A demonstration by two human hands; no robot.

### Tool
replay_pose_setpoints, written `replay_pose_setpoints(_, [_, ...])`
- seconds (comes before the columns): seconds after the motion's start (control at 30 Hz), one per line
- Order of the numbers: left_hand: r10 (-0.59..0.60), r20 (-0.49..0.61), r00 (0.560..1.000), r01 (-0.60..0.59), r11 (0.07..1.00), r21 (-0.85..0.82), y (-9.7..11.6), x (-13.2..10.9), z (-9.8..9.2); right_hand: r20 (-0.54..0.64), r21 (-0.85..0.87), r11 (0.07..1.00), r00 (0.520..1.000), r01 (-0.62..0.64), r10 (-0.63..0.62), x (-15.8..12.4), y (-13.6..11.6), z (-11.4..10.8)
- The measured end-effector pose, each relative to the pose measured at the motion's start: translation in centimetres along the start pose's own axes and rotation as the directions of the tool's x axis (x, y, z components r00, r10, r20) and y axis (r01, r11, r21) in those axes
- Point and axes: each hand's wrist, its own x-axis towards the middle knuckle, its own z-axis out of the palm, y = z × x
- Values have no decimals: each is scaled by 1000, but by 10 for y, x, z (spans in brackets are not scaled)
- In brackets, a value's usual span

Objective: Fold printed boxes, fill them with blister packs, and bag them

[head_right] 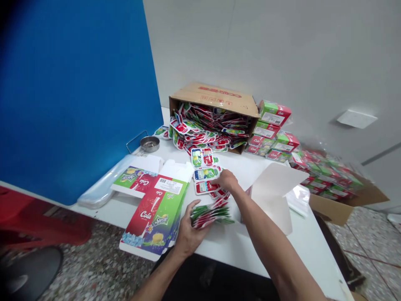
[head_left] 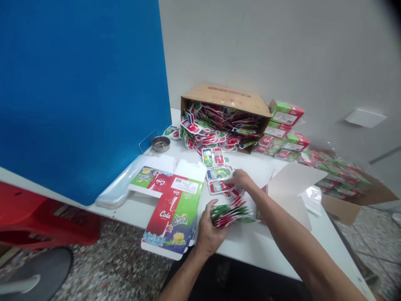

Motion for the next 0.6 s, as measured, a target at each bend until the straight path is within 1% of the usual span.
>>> replay_pose_setpoints(0.1, [-8,-2,1000,8,1000,-20,0,0,0,-24,93,995,999,26,-24,-8,5,-7])
replay_pose_setpoints(0.17, [-5,4,1000,5,1000,-6,-1,0,0,-22,152,985,997,79,-76,-18,4,-17])
replay_pose_setpoints(0.23, [14,14,1000,-15,1000,18,-1,1,-1,-12,247,949,980,195,-198,-32,2,-30])
replay_pose_setpoints(0.27, [35,12,999,-36,999,35,-2,1,-2,-8,314,912,961,264,-275,-40,0,-36])
replay_pose_setpoints(0.33, [112,1,994,-112,989,94,-1,1,-3,7,448,810,905,378,-426,-58,-4,-46])
replay_pose_setpoints(0.37, [163,-8,987,-160,977,138,0,1,-3,29,486,771,874,411,-485,-67,-6,-50])
replay_pose_setpoints(0.4, [213,-19,977,-206,960,189,1,1,-3,66,489,756,846,435,-529,-76,-9,-53])
replay_pose_setpoints(0.47, [292,-46,955,-267,918,292,2,0,-3,174,409,761,775,504,-607,-93,-13,-54])
replay_pose_setpoints(0.53, [328,-80,941,-278,888,367,2,-2,-3,283,286,757,703,587,-653,-105,-17,-52])
replay_pose_setpoints(0.57, [333,-89,939,-277,882,380,2,-4,-2,320,235,747,677,621,-663,-110,-18,-50])
replay_pose_setpoints(0.6, [332,-90,939,-278,886,371,0,-5,-1,343,199,740,661,643,-667,-113,-18,-47])
